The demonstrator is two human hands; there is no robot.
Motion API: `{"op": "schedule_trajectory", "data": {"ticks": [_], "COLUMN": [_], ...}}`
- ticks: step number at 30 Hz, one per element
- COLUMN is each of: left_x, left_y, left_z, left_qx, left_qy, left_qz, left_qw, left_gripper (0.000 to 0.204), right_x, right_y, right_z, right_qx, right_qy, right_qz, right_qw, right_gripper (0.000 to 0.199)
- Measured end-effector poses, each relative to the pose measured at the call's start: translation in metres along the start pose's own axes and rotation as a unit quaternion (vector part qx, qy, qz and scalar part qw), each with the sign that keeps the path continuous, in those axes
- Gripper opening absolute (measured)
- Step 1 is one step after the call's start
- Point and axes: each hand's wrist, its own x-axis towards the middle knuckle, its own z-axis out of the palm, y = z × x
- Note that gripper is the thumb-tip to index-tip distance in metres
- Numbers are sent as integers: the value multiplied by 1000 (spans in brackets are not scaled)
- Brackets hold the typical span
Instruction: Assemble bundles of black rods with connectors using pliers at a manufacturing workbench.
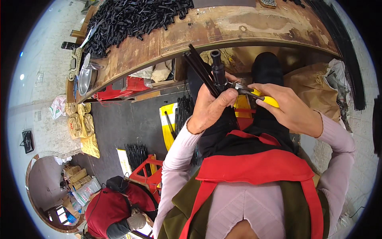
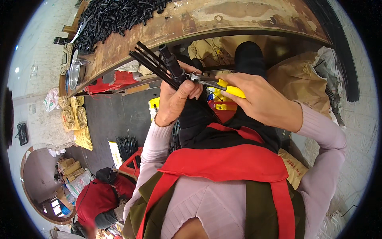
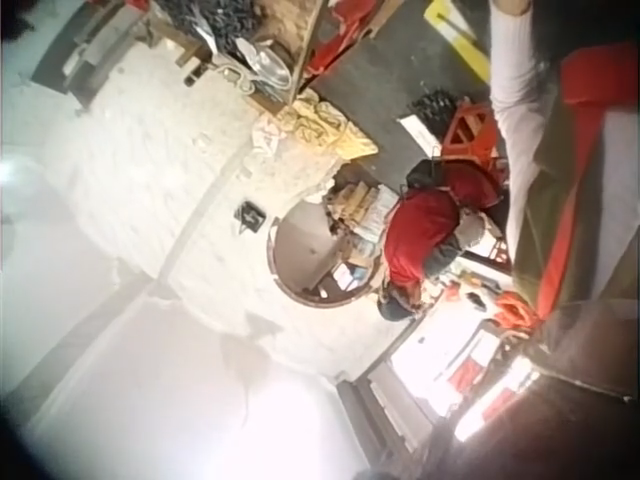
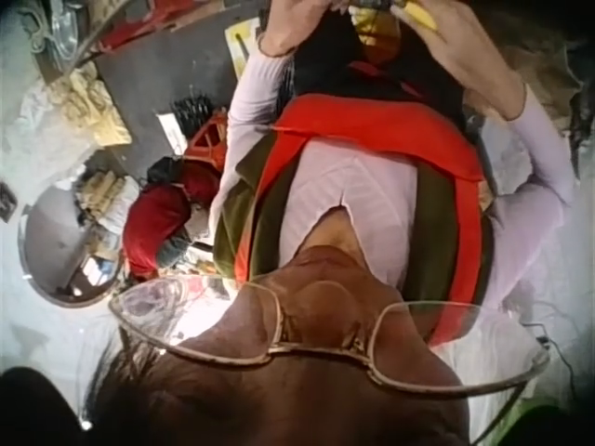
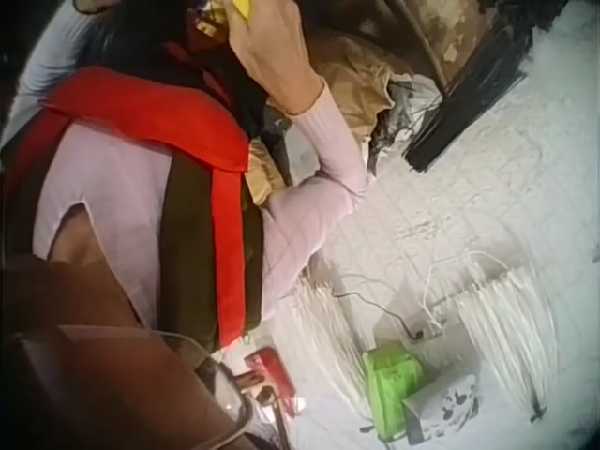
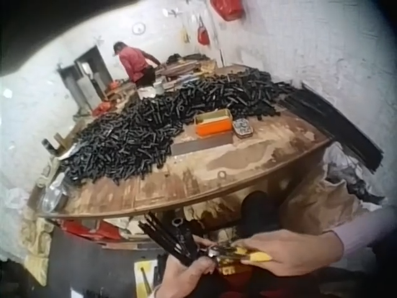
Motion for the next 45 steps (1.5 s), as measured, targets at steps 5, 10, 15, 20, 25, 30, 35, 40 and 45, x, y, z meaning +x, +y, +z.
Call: {"op": "schedule_trajectory", "data": {"ticks": [5,10,15,20,25,30,35,40,45], "left_x": [-3,-4,-8,-7,-6,0,-2,-2,2], "left_y": [1,-1,-3,-4,-4,-2,-5,-4,2], "left_z": [-3,1,2,-1,1,4,-1,1,5], "left_qx": [-6,30,4,-2,0,-5,6,10,6], "left_qy": [-10,-17,-28,-38,-37,-60,-74,-54,-56], "left_qz": [-1,17,12,16,3,3,-1,0,4], "left_qw": [1000,999,1000,999,999,998,997,998,998], "left_gripper": [33,43,43,43,42,42,41,41,31], "right_x": [4,6,7,2,-2,-1,3,0,6], "right_y": [-26,-36,-43,-43,-33,-35,-38,-35,-39], "right_z": [-20,-28,-27,-17,-19,-29,-32,-19,-25], "right_qx": [6,68,197,124,288,362,277,310,296], "right_qy": [-131,-163,-229,-172,-183,-214,-217,-196,-207], "right_qz": [123,185,311,240,240,281,263,286,296], "right_qw": [984,967,901,947,909,863,898,885,884], "right_gripper": [30,21,21,20,27,29,28,25,23]}}
